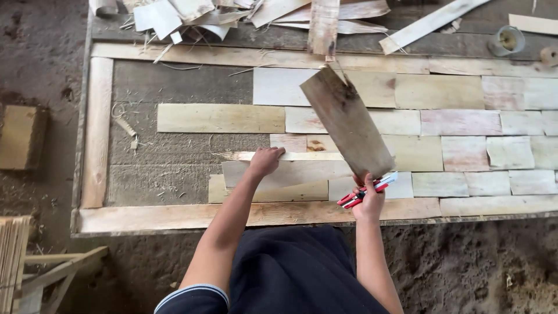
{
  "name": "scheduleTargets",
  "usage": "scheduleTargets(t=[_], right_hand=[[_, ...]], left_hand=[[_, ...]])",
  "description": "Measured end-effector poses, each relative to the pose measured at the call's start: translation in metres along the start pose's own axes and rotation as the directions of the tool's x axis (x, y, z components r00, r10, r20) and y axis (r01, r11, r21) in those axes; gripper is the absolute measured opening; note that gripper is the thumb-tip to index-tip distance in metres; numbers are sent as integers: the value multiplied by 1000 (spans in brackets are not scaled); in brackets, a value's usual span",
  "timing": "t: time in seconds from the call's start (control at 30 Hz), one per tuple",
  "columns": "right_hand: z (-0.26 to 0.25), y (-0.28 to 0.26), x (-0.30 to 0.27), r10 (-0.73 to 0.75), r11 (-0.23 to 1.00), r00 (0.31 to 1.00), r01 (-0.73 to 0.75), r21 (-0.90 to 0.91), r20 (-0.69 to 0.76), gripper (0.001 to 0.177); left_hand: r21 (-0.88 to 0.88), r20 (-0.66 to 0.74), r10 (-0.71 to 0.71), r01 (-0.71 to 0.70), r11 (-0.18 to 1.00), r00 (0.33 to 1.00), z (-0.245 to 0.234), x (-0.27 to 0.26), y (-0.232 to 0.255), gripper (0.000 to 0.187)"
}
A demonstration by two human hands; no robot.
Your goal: The person uses a red utility knife to cut and trim thin wooden planks on a workbench. They repeatedly pick up planks, score them, and snap off sections, placing the cut pieces into a pile.
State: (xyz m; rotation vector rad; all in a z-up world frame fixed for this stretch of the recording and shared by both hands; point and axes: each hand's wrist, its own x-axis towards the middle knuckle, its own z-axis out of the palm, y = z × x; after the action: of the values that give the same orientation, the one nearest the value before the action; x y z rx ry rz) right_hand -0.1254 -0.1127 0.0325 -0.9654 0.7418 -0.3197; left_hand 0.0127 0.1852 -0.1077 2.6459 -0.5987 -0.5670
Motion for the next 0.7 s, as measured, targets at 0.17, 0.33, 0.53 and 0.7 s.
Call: scheduleTargets(t=[0.17, 0.33, 0.53, 0.7], right_hand=[[-28, -1, 13, -46, 999, 999, 46, -20, 13, 31], [-42, -20, 20, -81, 996, 994, 84, -44, 69, 33], [-42, -26, 32, -31, 997, 996, 37, -64, 86, 39], [-31, -7, 45, 76, 987, 975, -44, -152, 210, 33]], left_hand=[[7, -22, 10, -10, 1000, 1000, 10, 42, 34, 45], [-24, -26, -3, 2, 1000, 1000, 8, 85, 68, 39], [-256, -239, -156, 93, 962, 958, -18, 74, 46, 34], [-752, -314, -498, 109, 651, 808, -46, -49, -46, 28]])
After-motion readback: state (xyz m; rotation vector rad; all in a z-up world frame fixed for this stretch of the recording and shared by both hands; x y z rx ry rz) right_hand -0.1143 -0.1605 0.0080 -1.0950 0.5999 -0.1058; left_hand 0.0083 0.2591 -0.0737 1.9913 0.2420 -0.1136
